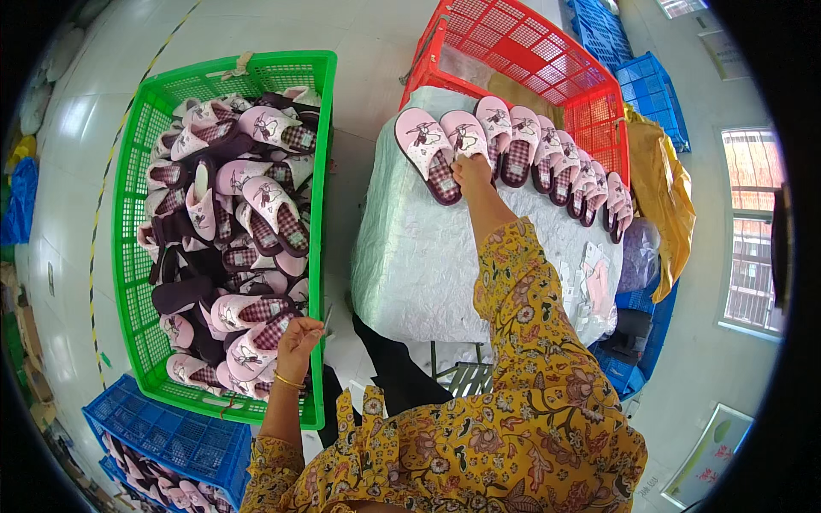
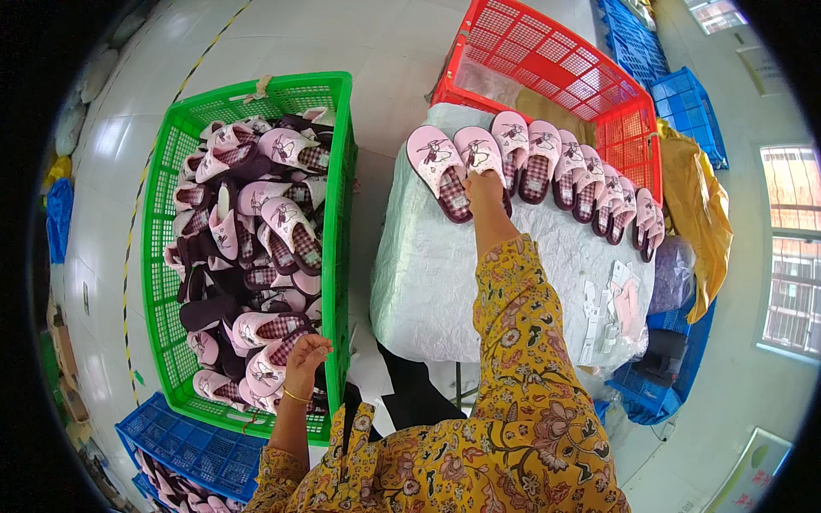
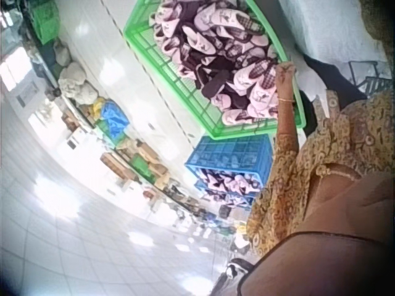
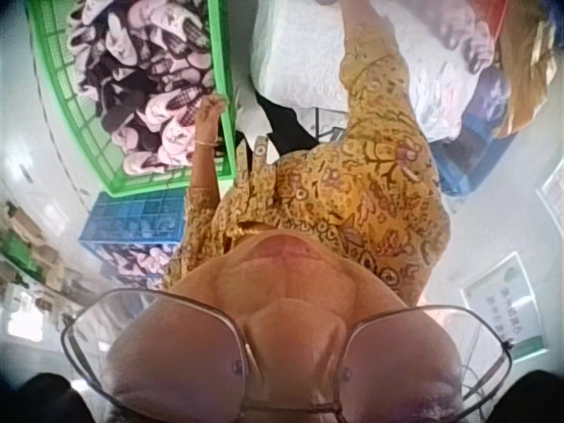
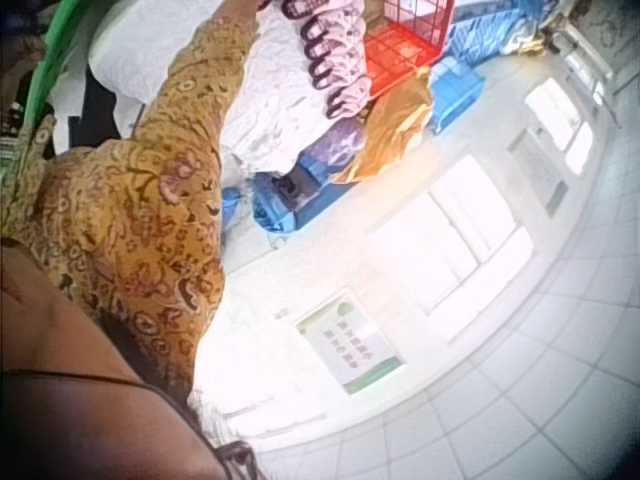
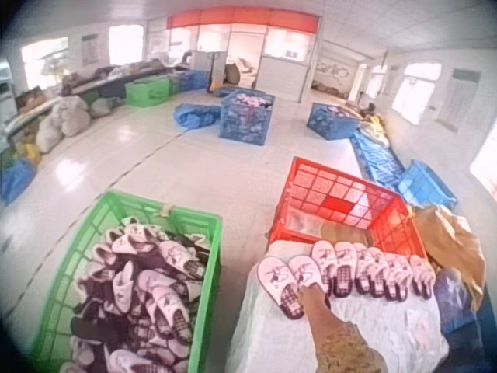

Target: The person repeatedly picks up pairs of pink slippers from a green basket, turns them over to inspect the soles, and places them onto a white sheet on the floor. The person continues this cycle, moving slippers from the basket to the sheet throughout the clip.

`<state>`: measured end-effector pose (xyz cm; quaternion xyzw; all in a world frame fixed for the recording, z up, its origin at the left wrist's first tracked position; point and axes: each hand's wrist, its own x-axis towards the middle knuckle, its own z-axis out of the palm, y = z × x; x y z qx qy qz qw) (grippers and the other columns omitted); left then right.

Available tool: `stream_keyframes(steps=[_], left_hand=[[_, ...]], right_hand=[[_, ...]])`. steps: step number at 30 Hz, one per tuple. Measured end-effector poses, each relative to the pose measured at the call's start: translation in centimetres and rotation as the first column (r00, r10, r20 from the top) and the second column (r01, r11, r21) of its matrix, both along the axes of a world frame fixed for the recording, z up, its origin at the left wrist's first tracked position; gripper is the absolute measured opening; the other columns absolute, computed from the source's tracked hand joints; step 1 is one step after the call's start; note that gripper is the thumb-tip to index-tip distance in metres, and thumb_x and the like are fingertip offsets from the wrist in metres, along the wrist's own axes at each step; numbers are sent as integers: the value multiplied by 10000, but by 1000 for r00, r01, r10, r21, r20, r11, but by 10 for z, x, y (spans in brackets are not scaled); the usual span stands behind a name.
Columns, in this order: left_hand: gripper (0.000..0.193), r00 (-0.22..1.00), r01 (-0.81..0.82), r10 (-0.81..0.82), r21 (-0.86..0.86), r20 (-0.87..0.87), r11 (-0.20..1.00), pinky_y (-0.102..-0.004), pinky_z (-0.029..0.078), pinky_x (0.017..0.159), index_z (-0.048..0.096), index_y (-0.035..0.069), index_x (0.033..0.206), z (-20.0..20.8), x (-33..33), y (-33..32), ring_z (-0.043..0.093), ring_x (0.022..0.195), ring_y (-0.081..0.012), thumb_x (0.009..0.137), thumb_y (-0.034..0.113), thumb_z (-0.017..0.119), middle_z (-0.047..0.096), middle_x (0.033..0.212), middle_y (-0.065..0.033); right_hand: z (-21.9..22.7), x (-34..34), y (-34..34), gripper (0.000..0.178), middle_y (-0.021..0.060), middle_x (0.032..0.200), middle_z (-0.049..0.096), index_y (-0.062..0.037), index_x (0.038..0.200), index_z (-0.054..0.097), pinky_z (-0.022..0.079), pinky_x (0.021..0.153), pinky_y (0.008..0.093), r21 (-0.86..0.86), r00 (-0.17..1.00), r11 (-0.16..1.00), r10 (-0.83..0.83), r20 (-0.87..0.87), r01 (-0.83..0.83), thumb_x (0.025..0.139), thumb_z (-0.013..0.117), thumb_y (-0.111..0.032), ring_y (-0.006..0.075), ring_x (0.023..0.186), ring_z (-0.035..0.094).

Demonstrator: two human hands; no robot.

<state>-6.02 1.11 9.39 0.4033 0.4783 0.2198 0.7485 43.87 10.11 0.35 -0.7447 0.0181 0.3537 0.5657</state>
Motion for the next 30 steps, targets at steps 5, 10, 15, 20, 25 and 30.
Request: stream_keyframes(steps=[5, 10, 15, 20, 25, 30], left_hand=[[105, 992, -42, 44, 22, -116, 999, -231, 434, 726, 584, 51, 965, -4, -22, -6, 588, 848, -101, 882, 112, 567, 618, 927, -19], [71, 967, -200, 225, 193, -118, 961, -217, 420, 702, 584, 28, 930, -28, -84, -17, 510, 775, -72, 894, 88, 569, 573, 845, -8], [62, 702, -315, 517, 438, -490, 842, -225, 423, 634, 598, 24, 905, -59, -212, -30, 499, 700, -76, 885, 81, 585, 571, 786, 6], [73, 376, -356, 668, 566, -642, 744, -245, 469, 669, 609, 32, 932, -87, -316, -44, 579, 757, -112, 894, 91, 588, 625, 838, -34], [122, -119, 241, 329, 294, -937, 925, -368, 432, 882, 617, 86, 904, -92, -397, -58, 594, 901, -258, 868, 201, 598, 635, 936, -81], [130, -110, 435, 424, 340, -899, 833, -385, 315, 1022, 619, 119, 898, -119, -444, -38, 578, 942, -222, 863, 241, 596, 641, 927, -41]], right_hand=[[-5, -5, 1, 111, 47, 763, 571, -11, 882, 528, 448, 496, 228, 165, 969, 986, -75, 237, 36, 810, 609, -37, 114, 604, 571], [-66, 32, -9, 135, 23, 743, 519, -96, 928, 552, 445, 496, 261, 223, 897, 952, 95, 432, -208, 809, 565, -33, 120, 613, 521], [-11, -75, -52, 90, -13, 675, 489, -88, 771, 550, 351, 433, 209, 256, 981, 957, 96, 167, -137, 859, 558, -68, 68, 530, 445], [65, -269, -43, 162, -6, 745, 523, -37, 1040, 570, 404, 537, 224, 206, 906, 884, 423, 31, -420, 891, 590, -97, 78, 607, 462], [36, -414, 14, 214, 36, 817, 602, -11, 1070, 570, 451, 598, 232, 211, 611, 602, 791, -22, -770, 900, 606, -137, 101, 690, 555], [-47, -515, 84, 251, 104, 981, 639, 3, 1115, 559, 498, 688, 240, 184, 322, 350, 932, -169, -918, 898, 582, -121, 139, 845, 627]])
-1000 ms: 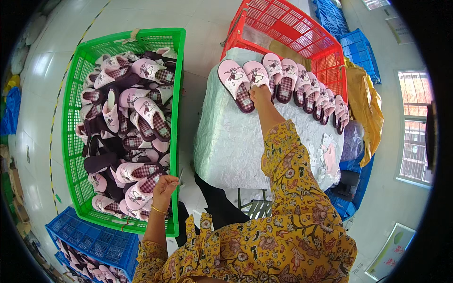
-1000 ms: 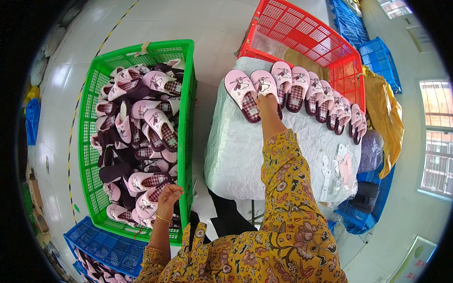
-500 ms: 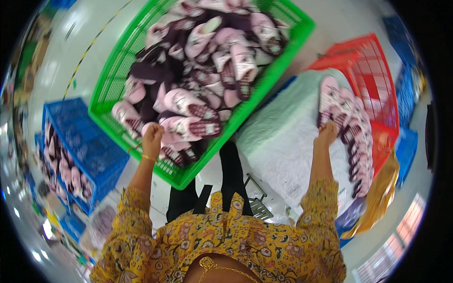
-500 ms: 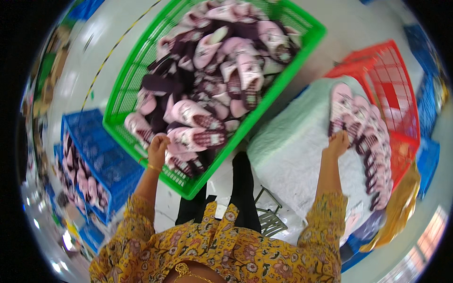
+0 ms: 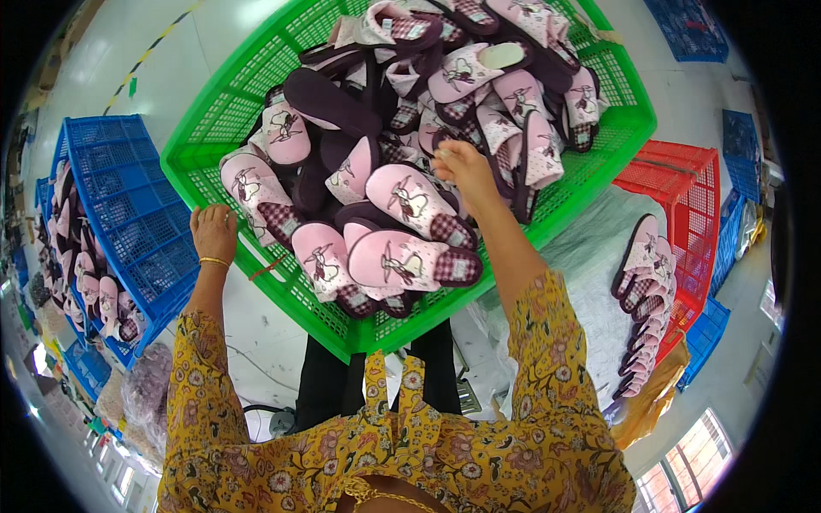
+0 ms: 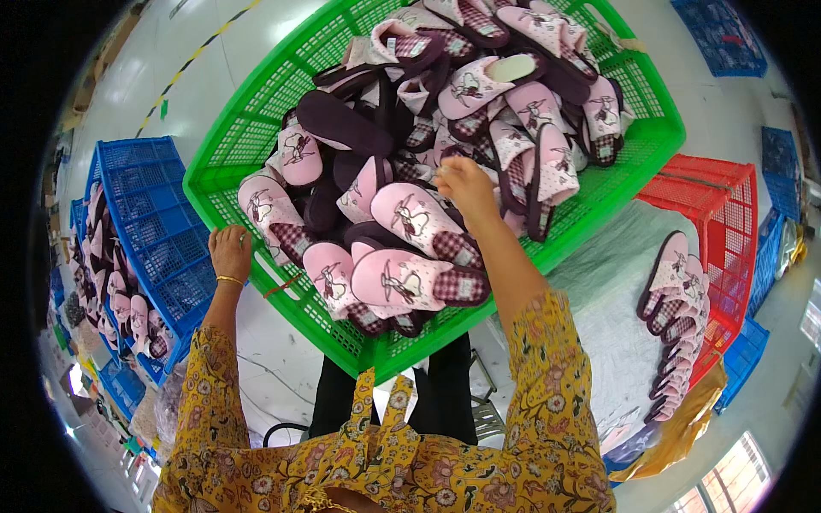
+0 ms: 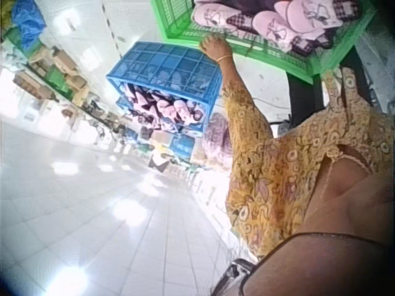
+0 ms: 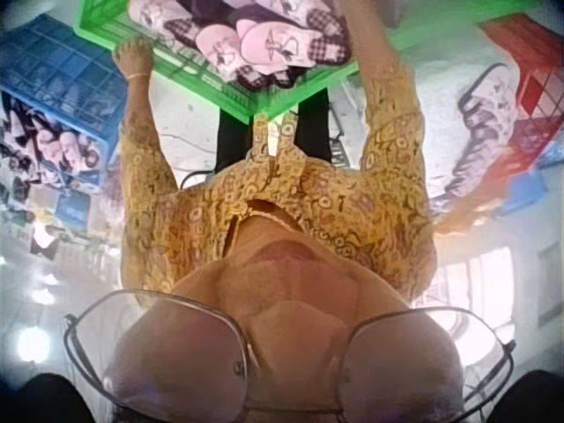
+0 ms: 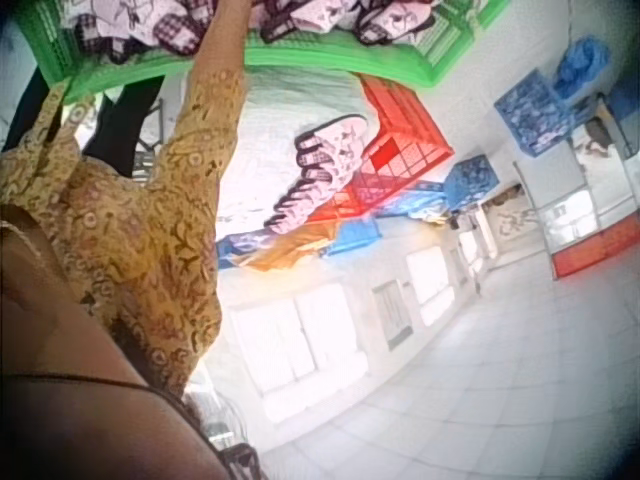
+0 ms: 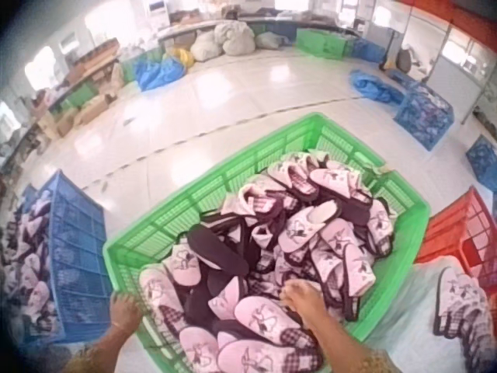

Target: The person repeatedly picks up pairs of pink slippers from a green basket, turns them over to inspect the soles, and places them onto a white sheet on the floor. The person continues this cycle, moving slippers from the basket to the sheet throughout the clip.

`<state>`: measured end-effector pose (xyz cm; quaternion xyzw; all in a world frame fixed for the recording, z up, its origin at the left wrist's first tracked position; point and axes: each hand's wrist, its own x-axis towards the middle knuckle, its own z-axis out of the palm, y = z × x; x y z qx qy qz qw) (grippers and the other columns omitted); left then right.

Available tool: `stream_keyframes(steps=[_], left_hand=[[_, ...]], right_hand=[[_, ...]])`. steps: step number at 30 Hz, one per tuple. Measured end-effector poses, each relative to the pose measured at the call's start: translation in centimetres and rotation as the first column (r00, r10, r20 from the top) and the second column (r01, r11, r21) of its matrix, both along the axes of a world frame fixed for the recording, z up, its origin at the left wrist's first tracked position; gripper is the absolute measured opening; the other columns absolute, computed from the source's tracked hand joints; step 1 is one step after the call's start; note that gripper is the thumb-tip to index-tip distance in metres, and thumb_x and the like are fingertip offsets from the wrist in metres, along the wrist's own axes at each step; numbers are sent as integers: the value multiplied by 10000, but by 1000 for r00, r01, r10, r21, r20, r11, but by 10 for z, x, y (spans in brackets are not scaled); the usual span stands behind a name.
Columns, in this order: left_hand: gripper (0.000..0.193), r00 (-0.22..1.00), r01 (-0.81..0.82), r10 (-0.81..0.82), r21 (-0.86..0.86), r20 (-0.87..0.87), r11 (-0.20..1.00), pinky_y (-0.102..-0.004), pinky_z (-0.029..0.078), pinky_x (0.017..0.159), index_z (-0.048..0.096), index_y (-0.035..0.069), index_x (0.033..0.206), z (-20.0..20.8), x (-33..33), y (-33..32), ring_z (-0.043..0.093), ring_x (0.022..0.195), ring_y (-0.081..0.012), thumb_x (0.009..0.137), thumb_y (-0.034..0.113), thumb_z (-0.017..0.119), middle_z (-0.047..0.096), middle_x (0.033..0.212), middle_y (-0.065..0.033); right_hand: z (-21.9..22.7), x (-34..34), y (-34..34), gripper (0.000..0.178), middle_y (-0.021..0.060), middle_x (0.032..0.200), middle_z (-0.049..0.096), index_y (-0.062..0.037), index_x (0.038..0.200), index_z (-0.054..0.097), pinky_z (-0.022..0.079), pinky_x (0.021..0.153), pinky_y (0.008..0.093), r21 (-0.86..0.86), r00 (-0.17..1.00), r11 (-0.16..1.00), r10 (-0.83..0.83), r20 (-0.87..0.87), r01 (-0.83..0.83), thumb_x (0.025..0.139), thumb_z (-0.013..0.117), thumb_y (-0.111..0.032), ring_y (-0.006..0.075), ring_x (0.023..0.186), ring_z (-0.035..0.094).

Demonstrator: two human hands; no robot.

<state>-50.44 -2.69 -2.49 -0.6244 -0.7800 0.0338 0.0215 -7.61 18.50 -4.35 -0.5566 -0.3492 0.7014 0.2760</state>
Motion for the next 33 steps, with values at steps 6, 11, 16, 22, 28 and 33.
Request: stream_keyframes(steps=[6, 11, 16, 22, 28, 33], left_hand=[[93, 989, -114, 105, 78, 107, 990, -381, 300, 1027, 626, 131, 828, -12, -6, 40, 586, 915, -186, 840, 223, 622, 654, 868, -9], [46, 985, -126, 111, 103, 135, 987, -365, 294, 1024, 603, 121, 820, -3, -16, 29, 582, 873, -190, 813, 145, 643, 629, 843, -9], [57, 980, -118, 102, 87, 171, 989, -372, 296, 1022, 598, 115, 821, -6, -12, 41, 584, 865, -194, 801, 130, 650, 635, 845, -13], [58, 979, -120, 104, 83, 175, 989, -373, 297, 1016, 597, 112, 814, -3, -14, 39, 584, 865, -194, 797, 123, 652, 638, 853, -12], [60, 978, -87, 63, 116, 198, 989, -374, 300, 1011, 592, 114, 805, -3, -8, 51, 580, 857, -198, 799, 128, 651, 630, 838, -11], [63, 978, -121, 99, 112, 183, 986, -380, 306, 1008, 604, 119, 811, -4, -15, 36, 582, 861, -195, 795, 146, 658, 637, 839, -16]], right_hand=[[-161, -54, 57, 443, 172, 1154, 613, 27, 1271, 497, 496, 793, 306, 63, 789, 922, 290, 542, -383, 852, 582, -93, 204, 894, 622], [-190, -103, 78, 237, 105, 844, 505, 43, 1036, 535, 497, 821, 376, -486, 936, 874, 154, 315, 20, 872, 597, -116, 191, 734, 489], [-255, -96, 96, 465, 159, 1072, 538, 31, 1236, 452, 534, 724, 405, -467, 918, 860, -1, 398, 203, 859, 640, -165, 221, 830, 535], [-251, -117, 108, 300, 73, 947, 617, -58, 1050, 595, 486, 530, 273, -388, 867, 832, -200, 456, 396, 819, 717, -204, 174, 745, 570], [-203, -76, 85, 193, 42, 870, 616, -91, 957, 586, 425, 449, 246, -546, 969, 805, -241, 55, 231, 793, 661, -162, 153, 722, 577], [-69, -56, 30, 220, 46, 908, 652, -64, 998, 590, 472, 545, 276, -614, 979, 780, -196, -56, 121, 804, 651, -149, 163, 734, 598]])
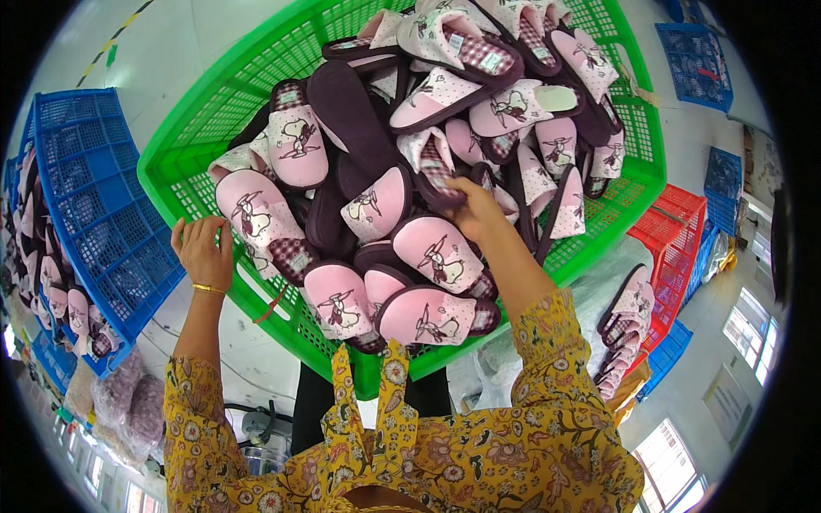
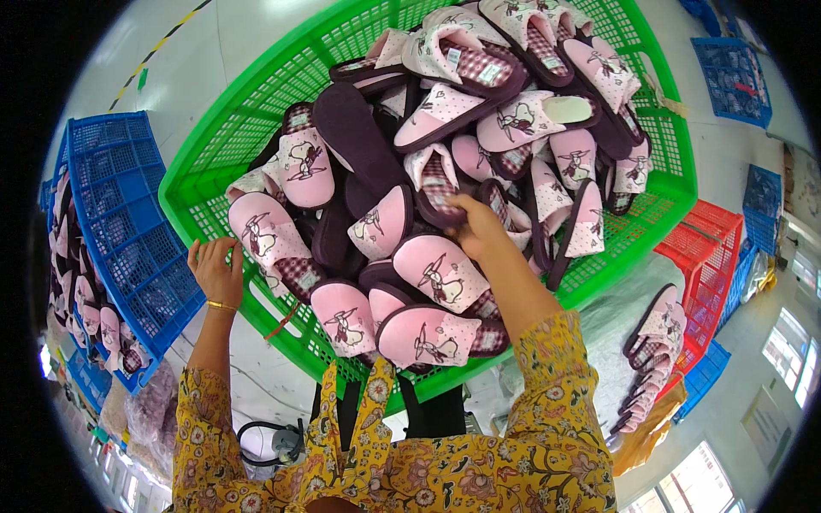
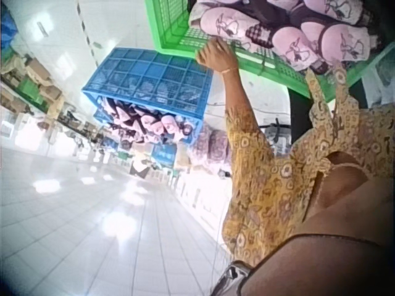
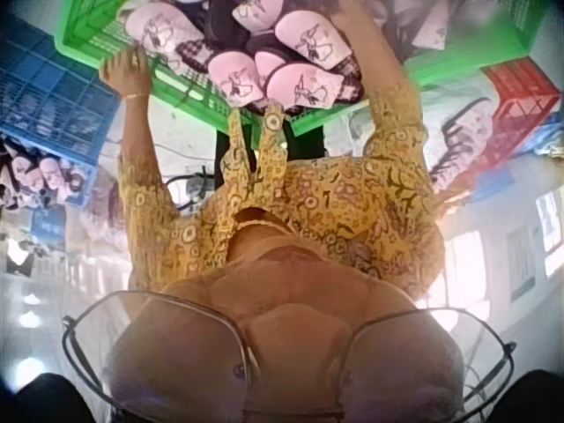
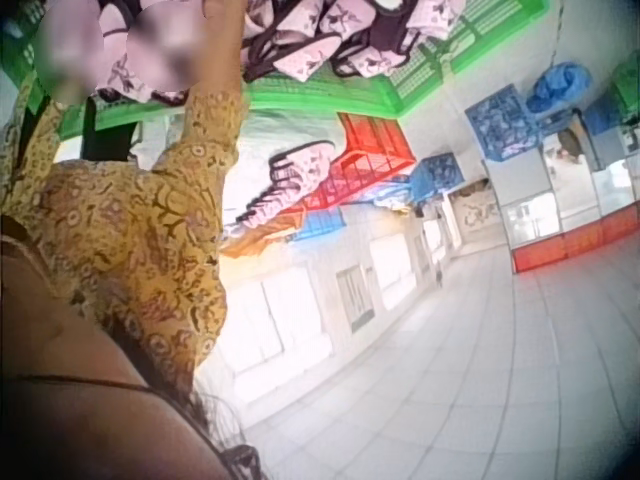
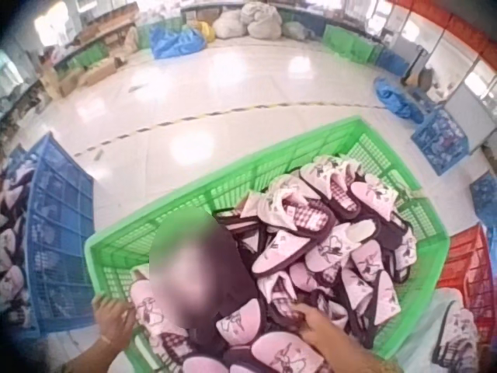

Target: The person repeatedly picks up pairs of pink slippers from a green basket, turns them over to inspect the soles, and places them onto a white sheet on the floor. The person continues this cycle, moving slippers from the basket to the sheet throughout the clip.

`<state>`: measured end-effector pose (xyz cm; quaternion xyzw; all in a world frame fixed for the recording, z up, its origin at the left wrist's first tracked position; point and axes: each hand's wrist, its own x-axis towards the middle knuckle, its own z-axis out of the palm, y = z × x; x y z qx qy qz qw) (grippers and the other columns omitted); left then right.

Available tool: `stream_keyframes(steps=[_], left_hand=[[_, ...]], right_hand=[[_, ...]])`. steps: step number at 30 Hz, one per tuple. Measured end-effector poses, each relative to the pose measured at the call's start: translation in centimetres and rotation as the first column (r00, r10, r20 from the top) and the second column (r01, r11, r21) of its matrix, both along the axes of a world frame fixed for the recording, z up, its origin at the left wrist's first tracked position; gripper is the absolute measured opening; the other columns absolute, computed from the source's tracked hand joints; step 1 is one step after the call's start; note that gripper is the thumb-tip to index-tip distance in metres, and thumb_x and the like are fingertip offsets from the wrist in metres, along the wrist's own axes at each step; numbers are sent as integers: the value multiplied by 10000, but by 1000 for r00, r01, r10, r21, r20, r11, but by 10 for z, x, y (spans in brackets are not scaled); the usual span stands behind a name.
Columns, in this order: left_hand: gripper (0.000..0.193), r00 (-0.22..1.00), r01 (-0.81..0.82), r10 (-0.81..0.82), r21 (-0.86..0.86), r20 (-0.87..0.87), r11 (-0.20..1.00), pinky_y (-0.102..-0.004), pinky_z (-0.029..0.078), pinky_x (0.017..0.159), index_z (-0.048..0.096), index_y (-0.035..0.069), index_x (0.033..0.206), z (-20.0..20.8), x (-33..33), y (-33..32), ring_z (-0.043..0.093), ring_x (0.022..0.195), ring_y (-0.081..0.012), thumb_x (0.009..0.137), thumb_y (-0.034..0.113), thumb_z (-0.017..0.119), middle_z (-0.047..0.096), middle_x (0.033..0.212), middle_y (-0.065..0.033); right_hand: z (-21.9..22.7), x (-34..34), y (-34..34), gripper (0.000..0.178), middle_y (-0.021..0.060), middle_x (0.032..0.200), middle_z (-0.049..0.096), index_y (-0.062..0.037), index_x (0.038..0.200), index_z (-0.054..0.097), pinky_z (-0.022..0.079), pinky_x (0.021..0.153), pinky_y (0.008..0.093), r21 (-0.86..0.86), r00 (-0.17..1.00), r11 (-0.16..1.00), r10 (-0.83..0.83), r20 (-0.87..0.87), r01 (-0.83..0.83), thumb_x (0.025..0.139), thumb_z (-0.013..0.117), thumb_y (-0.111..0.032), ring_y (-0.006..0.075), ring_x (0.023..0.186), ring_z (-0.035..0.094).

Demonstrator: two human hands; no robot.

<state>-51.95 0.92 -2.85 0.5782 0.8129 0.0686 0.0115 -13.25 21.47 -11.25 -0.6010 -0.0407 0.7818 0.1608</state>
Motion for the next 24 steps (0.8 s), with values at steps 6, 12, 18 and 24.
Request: stream_keyframes(steps=[6, 12, 18, 24], left_hand=[[66, 1000, -2, 2, 36, 3, 999, -383, 325, 999, 614, 126, 807, -1, -1, 0, 593, 860, -201, 793, 168, 663, 643, 835, -25], [55, 1000, -24, 24, 35, 7, 999, -377, 331, 993, 615, 131, 806, 0, -2, -1, 601, 862, -182, 792, 161, 659, 650, 837, -15], [38, 999, -36, 34, 37, 33, 999, -384, 331, 996, 623, 133, 813, 2, -2, -5, 602, 871, -181, 796, 152, 651, 652, 840, -15], [52, 999, -40, 39, 31, 38, 999, -377, 326, 1005, 626, 132, 815, 2, -4, 0, 599, 875, -183, 781, 155, 658, 653, 850, -15]], right_hand=[[95, 20, 10, 113, 54, 890, 672, -52, 931, 616, 527, 700, 271, 62, 973, 975, 217, -79, -213, 842, 619, -122, 144, 798, 657], [121, 25, 14, 222, 64, 959, 655, 10, 1034, 597, 517, 750, 268, 210, 885, 868, 465, -30, -450, 842, 602, -101, 120, 822, 633], [162, 0, -11, 373, 41, 1055, 635, 33, 1169, 569, 449, 848, 242, 339, 744, 724, 661, -94, -600, 815, 599, -79, 97, 921, 581], [91, -74, 10, 326, 87, 972, 630, -12, 1056, 619, 446, 855, 338, 407, 205, 15, 880, 428, -914, 778, 640, -181, 216, 918, 584]])
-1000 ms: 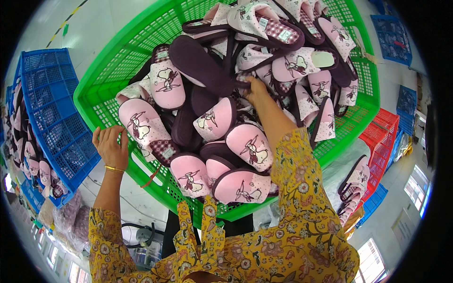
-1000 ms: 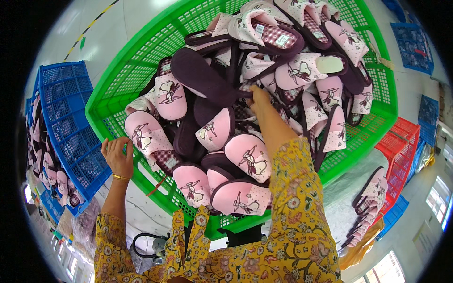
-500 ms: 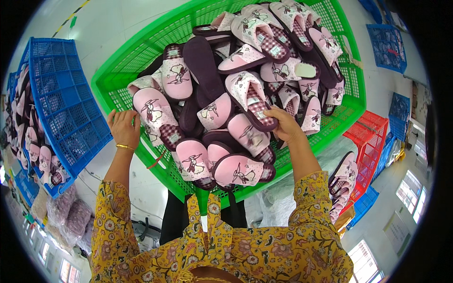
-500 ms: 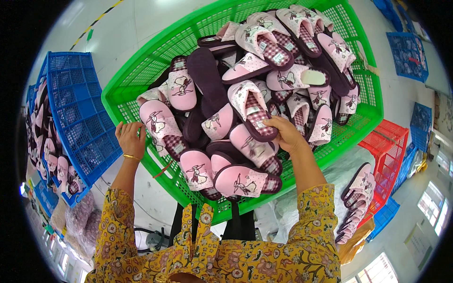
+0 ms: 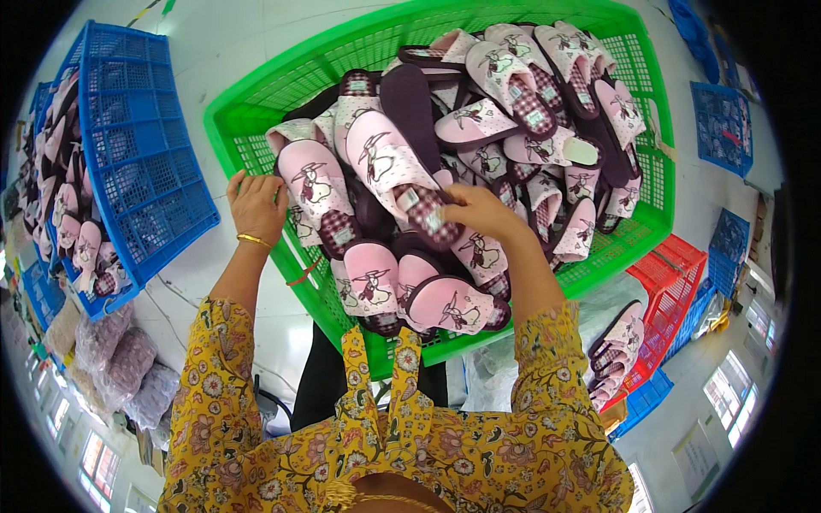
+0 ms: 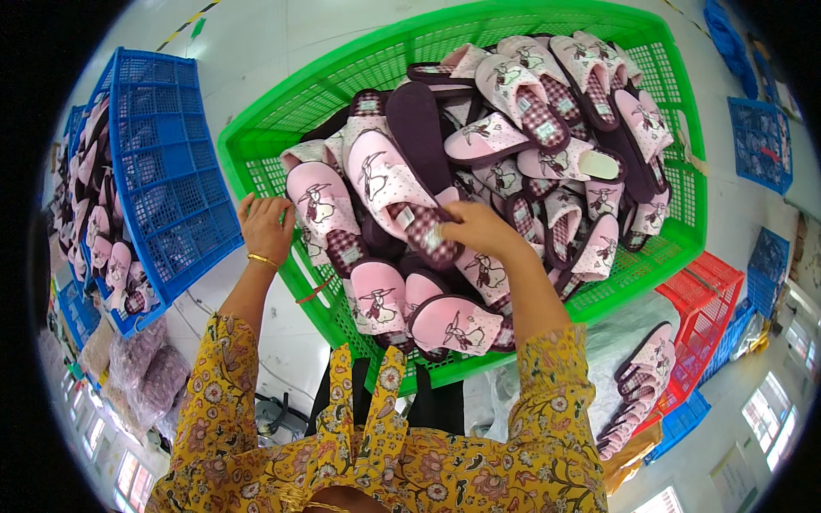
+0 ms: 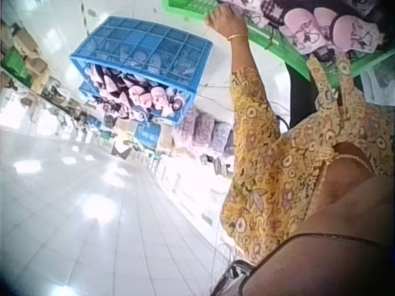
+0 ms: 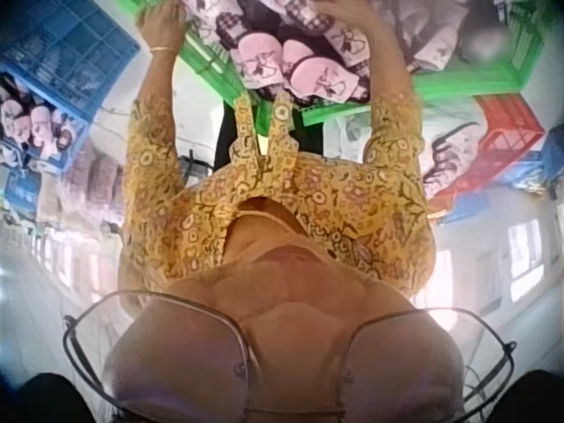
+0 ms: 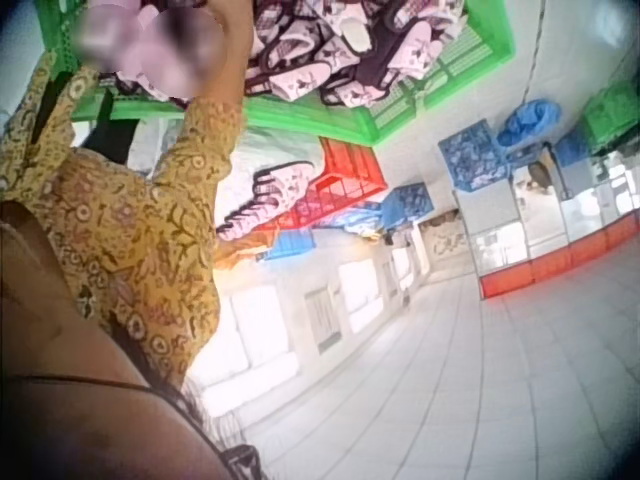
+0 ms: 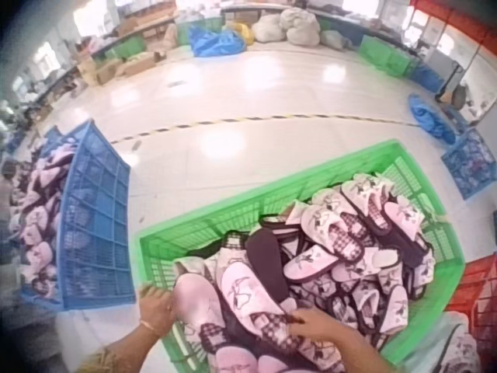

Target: The person repeatedly picks up pairs of pink slippers from a green basket, turns them over to inspect the soles, and places them onto a white sheet on the floor. The person continues this cycle, moving slippers from the basket to the sheet throughout the clip.

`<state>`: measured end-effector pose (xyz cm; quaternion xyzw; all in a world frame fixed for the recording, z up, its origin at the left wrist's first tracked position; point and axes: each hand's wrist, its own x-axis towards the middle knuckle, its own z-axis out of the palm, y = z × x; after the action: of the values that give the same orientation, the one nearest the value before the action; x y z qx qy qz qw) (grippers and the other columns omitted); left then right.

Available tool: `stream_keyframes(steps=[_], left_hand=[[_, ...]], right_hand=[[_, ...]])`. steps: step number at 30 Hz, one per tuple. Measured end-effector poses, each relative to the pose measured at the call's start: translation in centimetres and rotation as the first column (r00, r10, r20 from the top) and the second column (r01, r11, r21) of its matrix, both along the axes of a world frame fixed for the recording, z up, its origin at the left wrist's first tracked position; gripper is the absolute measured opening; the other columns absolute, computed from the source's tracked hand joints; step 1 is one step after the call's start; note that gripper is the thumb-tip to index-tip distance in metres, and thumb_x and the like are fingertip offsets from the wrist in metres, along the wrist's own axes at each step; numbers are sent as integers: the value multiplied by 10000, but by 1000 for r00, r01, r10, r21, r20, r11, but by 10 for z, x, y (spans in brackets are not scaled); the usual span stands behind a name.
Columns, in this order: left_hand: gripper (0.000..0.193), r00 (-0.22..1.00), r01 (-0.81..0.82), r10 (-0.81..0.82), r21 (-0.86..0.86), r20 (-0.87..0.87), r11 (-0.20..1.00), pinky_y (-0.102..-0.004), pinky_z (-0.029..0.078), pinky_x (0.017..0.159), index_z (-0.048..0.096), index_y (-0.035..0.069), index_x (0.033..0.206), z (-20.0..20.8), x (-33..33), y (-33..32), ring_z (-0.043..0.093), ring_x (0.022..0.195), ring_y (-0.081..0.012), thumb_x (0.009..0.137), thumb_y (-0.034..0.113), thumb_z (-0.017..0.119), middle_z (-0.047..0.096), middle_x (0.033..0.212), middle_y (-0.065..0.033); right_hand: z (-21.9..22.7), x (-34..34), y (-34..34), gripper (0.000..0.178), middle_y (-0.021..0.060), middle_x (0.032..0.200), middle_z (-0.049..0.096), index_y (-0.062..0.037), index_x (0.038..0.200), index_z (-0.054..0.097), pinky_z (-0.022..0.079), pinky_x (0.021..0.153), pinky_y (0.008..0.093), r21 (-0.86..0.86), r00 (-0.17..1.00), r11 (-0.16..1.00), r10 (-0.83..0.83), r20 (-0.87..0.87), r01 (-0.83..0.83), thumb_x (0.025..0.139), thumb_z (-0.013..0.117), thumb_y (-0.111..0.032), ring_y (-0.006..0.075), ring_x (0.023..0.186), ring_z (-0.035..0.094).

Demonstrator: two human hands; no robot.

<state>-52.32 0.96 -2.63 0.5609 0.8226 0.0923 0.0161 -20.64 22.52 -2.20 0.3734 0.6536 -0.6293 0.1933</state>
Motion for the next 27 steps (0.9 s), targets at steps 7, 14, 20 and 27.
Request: stream_keyframes(steps=[7, 14, 20, 27], left_hand=[[63, 999, -15, 14, 23, 36, 1000, -382, 325, 1005, 617, 135, 799, 1, -2, -7, 596, 863, -185, 763, 142, 668, 645, 832, -14], [39, 998, -15, 12, 44, 63, 999, -386, 321, 1000, 610, 134, 790, -1, -4, -7, 588, 846, -183, 768, 136, 643, 633, 815, -9], [44, 998, -13, 11, 22, 63, 1000, -383, 316, 1003, 615, 136, 796, -3, -8, -11, 593, 858, -178, 774, 149, 652, 641, 823, -4], [75, 998, 26, -31, 108, 46, 994, -382, 345, 991, 616, 135, 779, -5, -6, -5, 594, 862, -199, 733, 132, 675, 645, 831, -26]], right_hand=[[14, -66, -20, 546, 131, 978, 647, -81, 1222, 487, 468, 810, 439, 678, 975, 700, 153, 162, -222, 748, 671, -281, 333, 956, 597], [-5, -111, -50, 716, 248, 1060, 628, -71, 1364, 351, 464, 833, 456, 567, 973, 798, -230, -22, 202, 793, 665, -367, 430, 962, 605], [-16, -136, -65, 373, 139, 1072, 631, -33, 1184, 557, 473, 838, 328, 327, 656, 569, -662, -362, 755, 839, 640, -149, 229, 955, 610], [30, -105, -77, 363, 79, 1068, 627, -5, 1181, 567, 464, 841, 268, 217, 594, 558, -694, -407, 801, 839, 656, -91, 122, 946, 574]])
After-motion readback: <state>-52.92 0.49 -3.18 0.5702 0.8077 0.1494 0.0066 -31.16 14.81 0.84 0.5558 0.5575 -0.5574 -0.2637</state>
